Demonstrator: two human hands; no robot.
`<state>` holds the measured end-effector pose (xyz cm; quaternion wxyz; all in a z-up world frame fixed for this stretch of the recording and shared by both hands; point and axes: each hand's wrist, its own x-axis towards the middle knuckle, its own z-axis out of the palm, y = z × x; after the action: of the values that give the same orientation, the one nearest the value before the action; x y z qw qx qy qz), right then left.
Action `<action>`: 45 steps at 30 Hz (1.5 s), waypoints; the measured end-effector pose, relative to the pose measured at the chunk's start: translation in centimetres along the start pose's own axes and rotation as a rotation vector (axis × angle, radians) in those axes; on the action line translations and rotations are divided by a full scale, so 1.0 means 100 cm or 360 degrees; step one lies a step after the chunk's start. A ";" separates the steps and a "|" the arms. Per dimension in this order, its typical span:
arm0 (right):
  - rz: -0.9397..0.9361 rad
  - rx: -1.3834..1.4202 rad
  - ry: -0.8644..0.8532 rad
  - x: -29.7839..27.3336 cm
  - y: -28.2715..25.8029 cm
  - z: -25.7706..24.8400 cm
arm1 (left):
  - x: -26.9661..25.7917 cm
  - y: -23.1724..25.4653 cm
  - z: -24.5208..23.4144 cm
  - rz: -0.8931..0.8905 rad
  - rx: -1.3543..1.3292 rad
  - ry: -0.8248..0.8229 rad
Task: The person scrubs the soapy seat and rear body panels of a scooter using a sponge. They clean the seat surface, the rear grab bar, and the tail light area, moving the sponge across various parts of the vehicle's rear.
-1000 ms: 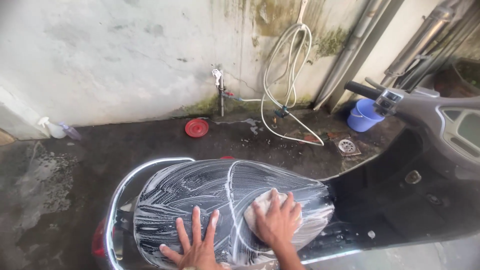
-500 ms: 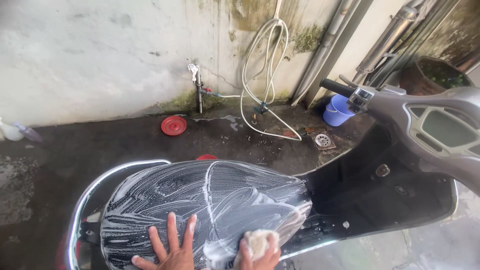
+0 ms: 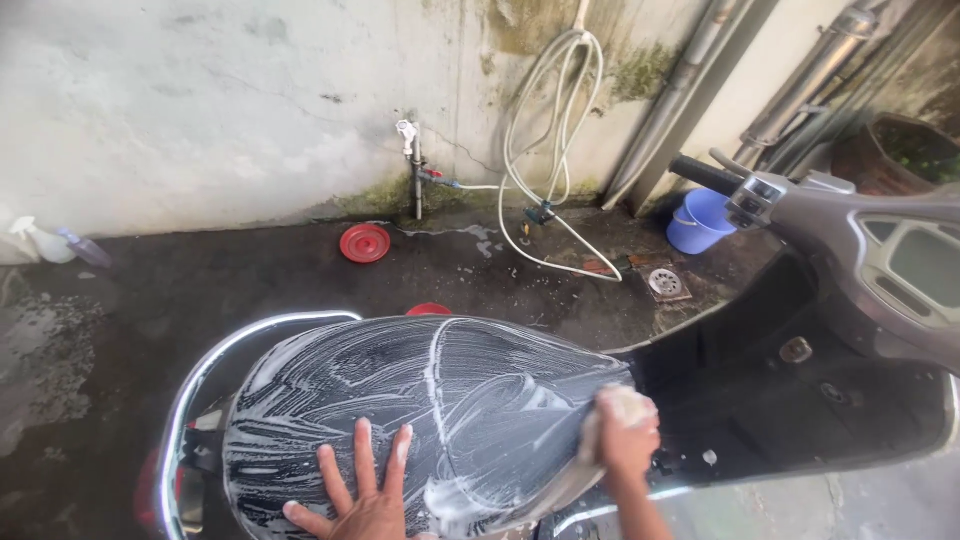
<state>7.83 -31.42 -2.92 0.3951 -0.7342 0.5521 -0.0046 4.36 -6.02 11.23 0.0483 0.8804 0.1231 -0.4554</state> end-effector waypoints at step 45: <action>-0.1519 -0.1408 -0.0760 -0.206 -0.210 0.174 | 0.163 -0.165 0.111 -0.0309 -0.1684 0.1749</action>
<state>24.50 -2.99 6.25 0.1240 -0.9698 0.0167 0.2094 0.33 10.53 -8.07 0.3548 0.8250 0.4078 0.1647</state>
